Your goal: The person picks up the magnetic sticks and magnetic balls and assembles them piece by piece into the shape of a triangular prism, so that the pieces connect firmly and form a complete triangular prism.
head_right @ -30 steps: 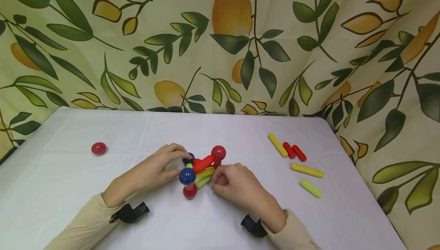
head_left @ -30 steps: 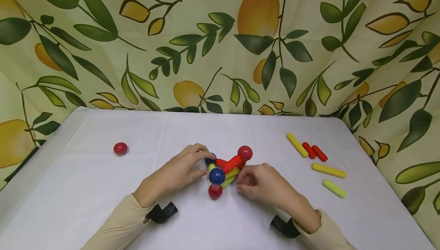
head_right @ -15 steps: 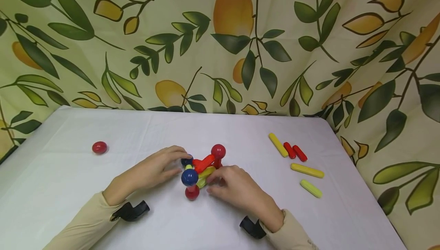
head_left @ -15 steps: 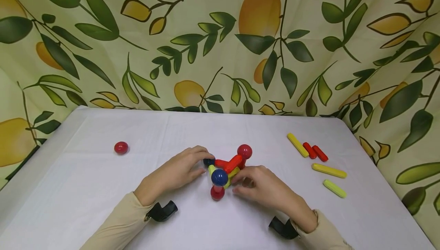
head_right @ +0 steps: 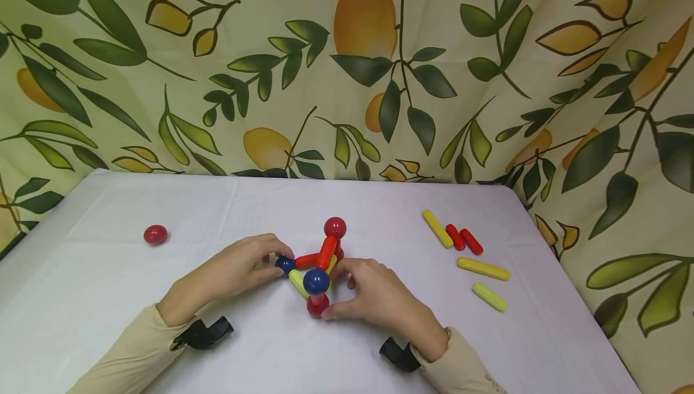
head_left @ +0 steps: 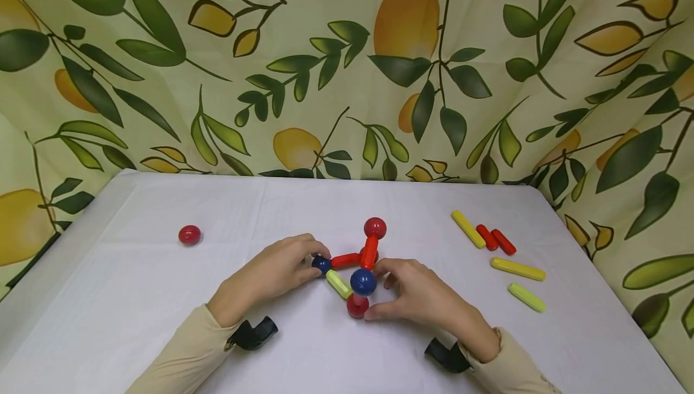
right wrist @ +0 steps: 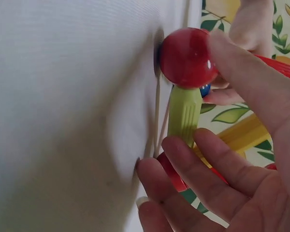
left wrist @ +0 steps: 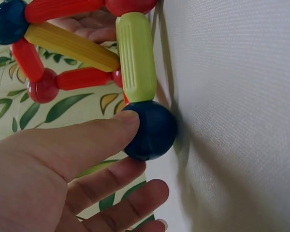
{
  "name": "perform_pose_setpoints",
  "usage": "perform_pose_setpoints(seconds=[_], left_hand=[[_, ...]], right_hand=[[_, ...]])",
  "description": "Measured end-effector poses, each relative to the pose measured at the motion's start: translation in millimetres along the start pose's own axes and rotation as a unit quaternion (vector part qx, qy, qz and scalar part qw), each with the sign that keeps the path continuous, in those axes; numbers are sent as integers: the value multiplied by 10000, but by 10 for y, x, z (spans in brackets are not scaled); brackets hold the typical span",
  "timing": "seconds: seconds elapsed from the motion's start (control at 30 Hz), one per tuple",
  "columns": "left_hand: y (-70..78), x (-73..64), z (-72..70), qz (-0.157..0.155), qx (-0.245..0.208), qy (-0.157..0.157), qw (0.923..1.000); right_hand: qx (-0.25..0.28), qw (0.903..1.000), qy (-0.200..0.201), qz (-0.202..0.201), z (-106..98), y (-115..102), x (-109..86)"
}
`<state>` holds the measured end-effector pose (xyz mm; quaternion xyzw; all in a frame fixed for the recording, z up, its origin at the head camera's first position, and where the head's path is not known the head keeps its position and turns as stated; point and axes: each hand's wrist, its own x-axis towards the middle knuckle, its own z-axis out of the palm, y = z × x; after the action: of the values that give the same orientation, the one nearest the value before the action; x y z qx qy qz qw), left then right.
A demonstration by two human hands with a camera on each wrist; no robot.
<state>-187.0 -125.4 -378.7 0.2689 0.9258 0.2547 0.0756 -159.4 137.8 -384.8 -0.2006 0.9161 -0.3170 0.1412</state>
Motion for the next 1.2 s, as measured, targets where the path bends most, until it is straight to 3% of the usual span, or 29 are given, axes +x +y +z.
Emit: perform_pose_setpoints(seconds=[0.17, 0.43, 0.8, 0.97, 1.03, 1.2], left_hand=[[14, 0, -16, -46, -70, -114, 9999], [41, -6, -61, -180, -311, -559, 9978], [62, -35, -66, -31, -691, -1174, 9907], [64, -34, -53, 252, -1074, -1459, 9831], [57, -35, -46, 378, -1117, -1476, 9820], [20, -33, -22, 398, -707, -1196, 9895]], right_hand=[[27, 10000, 43, -61, 14, 1, -8], [401, 9986, -335, -109, -82, 62, -42], [214, 9995, -218, -12, -152, 109, -37], [272, 9996, 3, -38, -194, 175, -15], [311, 9995, 67, -85, -201, 208, -3], [343, 9990, 219, -170, -203, 283, 32]])
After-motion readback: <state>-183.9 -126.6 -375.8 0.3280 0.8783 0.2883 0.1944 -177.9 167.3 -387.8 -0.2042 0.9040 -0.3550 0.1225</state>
